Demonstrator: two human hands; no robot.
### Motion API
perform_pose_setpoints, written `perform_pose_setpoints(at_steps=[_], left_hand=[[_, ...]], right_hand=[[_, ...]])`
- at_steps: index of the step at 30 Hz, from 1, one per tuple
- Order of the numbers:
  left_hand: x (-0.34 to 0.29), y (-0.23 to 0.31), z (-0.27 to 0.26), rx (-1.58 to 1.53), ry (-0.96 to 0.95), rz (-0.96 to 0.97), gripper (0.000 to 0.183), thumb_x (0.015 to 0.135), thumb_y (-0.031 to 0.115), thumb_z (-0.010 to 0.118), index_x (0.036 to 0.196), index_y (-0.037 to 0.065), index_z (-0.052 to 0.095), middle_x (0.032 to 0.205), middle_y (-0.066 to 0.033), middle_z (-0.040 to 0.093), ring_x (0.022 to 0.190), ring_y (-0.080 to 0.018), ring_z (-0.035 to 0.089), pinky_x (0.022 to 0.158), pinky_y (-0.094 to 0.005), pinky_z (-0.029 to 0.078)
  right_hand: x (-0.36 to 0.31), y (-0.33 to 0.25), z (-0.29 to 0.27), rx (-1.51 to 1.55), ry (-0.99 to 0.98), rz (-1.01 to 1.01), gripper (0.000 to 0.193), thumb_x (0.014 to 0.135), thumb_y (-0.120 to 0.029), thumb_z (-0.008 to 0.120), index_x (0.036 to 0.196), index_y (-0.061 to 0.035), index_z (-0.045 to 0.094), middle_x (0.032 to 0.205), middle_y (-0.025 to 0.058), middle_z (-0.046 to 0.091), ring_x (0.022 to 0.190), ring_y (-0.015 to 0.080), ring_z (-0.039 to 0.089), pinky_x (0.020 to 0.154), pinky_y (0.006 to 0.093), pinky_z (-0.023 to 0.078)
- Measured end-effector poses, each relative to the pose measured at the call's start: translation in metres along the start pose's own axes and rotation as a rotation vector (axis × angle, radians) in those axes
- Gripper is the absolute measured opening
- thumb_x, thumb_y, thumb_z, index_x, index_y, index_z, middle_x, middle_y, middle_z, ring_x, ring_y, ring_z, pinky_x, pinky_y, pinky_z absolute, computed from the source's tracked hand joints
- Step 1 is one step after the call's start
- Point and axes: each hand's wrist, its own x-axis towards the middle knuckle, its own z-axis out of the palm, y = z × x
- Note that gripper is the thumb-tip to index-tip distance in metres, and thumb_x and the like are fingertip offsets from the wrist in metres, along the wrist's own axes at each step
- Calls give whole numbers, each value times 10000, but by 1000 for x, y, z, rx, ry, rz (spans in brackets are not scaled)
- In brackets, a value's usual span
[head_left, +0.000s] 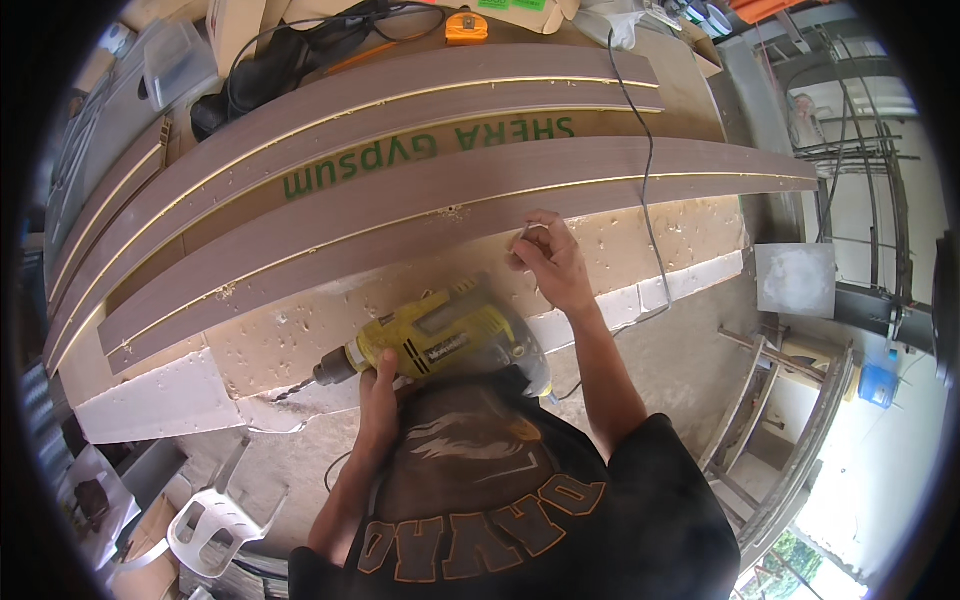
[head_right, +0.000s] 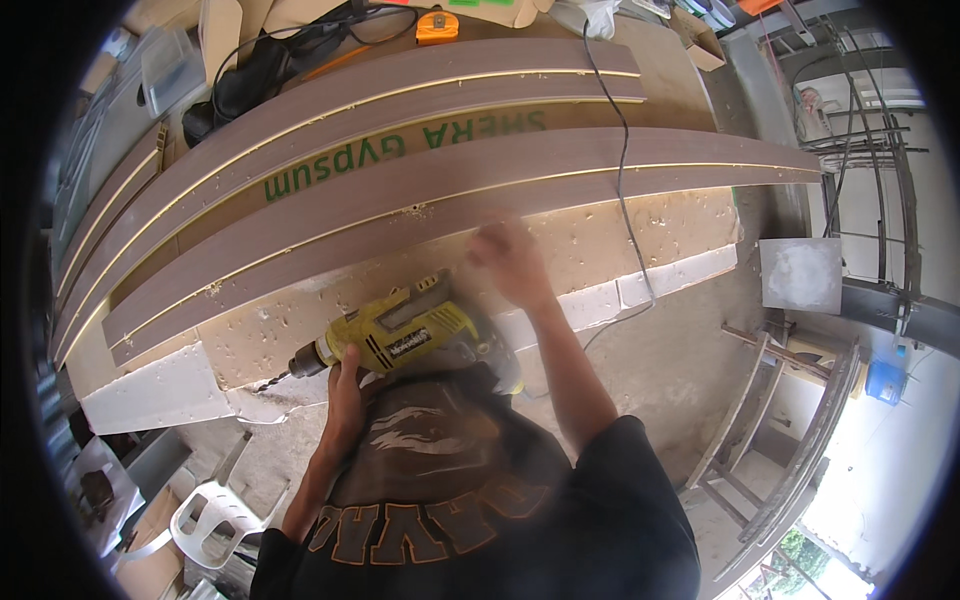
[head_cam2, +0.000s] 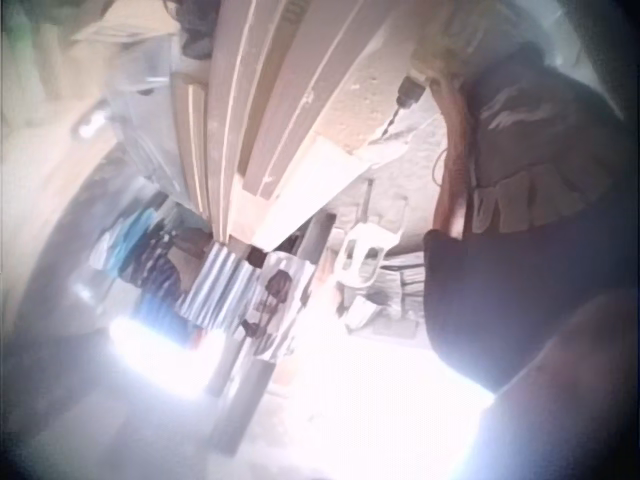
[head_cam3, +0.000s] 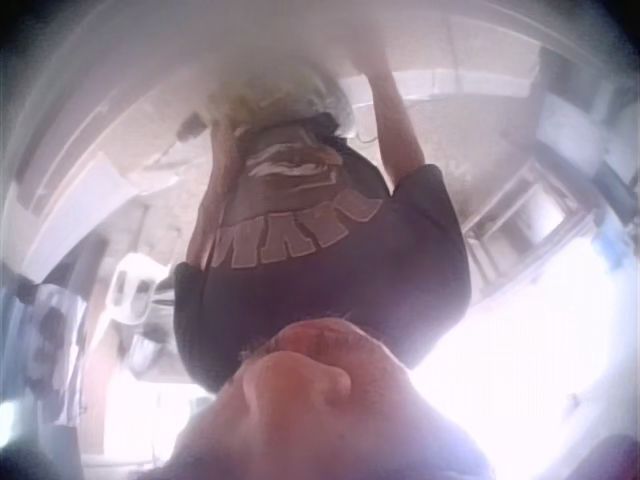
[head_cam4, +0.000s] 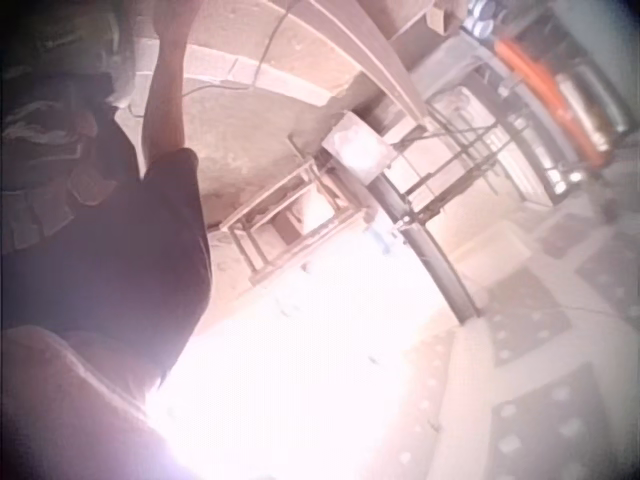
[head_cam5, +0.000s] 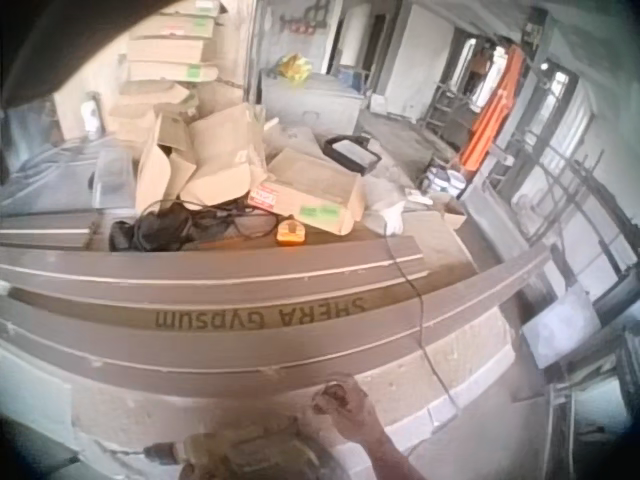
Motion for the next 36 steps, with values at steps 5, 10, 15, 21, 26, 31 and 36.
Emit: perform_pose_setpoints(at_steps=[5, 10, 15, 21, 26, 31, 36], left_hand=[[8, -5, -17, 113, -78, -9, 637, 939, 446, 488, 1324, -47, 369, 1236, -160, 513, 1151, -239, 493, 949, -360, 422], [8, -2, -16, 163, -24, 29, 566, 909, 396, 564, 1221, -69, 483, 1136, -136, 572, 1028, -173, 522, 884, -298, 408], [3, 10, -12, 111, -56, 39, 553, 919, 365, 556, 1242, -76, 470, 1181, -152, 563, 1082, -205, 513, 941, -322, 385], [6, 3, -15, 109, -71, 109, 537, 924, 352, 551, 1243, -72, 467, 1195, -160, 556, 1111, -214, 503, 970, -330, 368], [5, 9, -17, 121, -116, 53, 534, 926, 353, 549, 1243, -68, 465, 1205, -159, 548, 1116, -214, 499, 970, -329, 364], [5, 5, -16, 100, -98, 92, 519, 928, 348, 547, 1232, -67, 476, 1193, -162, 555, 1110, -221, 504, 971, -330, 362], [5, 8, -17, 109, -131, 99, 525, 930, 348, 544, 1240, -69, 466, 1200, -169, 551, 1121, -226, 500, 979, -333, 356]], right_hand=[[23, -19, 41, -333, 66, -171, 131, 860, -38, 628, 982, 11, 627, 882, 63, 671, 808, 112, 636, 718, 232, 503], [46, -12, 53, -529, 88, -272, 88, 836, -30, 661, 915, 4, 644, 847, 70, 675, 798, 115, 646, 716, 238, 506], [51, -12, 54, -572, 59, -306, 105, 824, -31, 674, 918, 1, 640, 840, 80, 674, 781, 121, 648, 700, 236, 507], [48, -12, 60, -593, 58, -330, 104, 819, -28, 677, 912, -7, 636, 840, 81, 675, 769, 133, 653, 697, 243, 510], [50, -10, 62, -683, 58, -409, 92, 818, -33, 670, 898, -7, 631, 842, 105, 674, 773, 182, 670, 689, 272, 518], [51, -20, 68, -809, 52, -490, 101, 796, -36, 674, 881, -17, 621, 827, 135, 656, 739, 284, 661, 639, 318, 511], [56, -23, 70, -859, 27, -553, 103, 788, -29, 674, 868, -22, 610, 814, 140, 641, 701, 312, 641, 588, 332, 500]])
